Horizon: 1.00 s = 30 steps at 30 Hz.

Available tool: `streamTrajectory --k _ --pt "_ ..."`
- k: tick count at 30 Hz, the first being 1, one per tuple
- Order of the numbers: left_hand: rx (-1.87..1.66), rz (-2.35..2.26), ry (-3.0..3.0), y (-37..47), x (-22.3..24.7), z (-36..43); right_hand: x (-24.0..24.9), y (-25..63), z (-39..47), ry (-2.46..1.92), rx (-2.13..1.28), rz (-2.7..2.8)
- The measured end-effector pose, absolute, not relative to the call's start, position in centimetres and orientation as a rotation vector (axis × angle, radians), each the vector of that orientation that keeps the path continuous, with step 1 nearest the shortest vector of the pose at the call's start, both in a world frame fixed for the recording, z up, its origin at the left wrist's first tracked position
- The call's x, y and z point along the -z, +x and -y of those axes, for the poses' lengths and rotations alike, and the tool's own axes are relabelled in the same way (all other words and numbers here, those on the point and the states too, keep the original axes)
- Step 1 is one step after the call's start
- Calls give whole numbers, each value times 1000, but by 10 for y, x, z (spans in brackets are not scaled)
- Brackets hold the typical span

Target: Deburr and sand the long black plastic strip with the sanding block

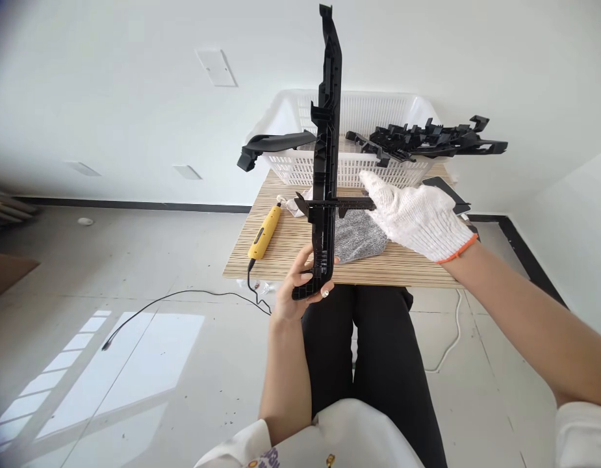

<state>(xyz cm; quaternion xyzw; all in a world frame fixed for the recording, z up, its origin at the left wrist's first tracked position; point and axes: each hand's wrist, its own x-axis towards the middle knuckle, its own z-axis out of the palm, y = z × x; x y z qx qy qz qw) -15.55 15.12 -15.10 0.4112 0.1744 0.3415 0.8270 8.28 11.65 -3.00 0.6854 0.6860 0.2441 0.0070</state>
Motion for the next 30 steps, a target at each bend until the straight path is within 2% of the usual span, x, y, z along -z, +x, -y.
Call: streamTrajectory --k 21,30 --pt "-736 -241 838 -155 157 -152 34 77 -109 2081 -890 -2114" --pt "-732 -233 840 -154 154 -152 38 73 -108 2207 -900 -2157"
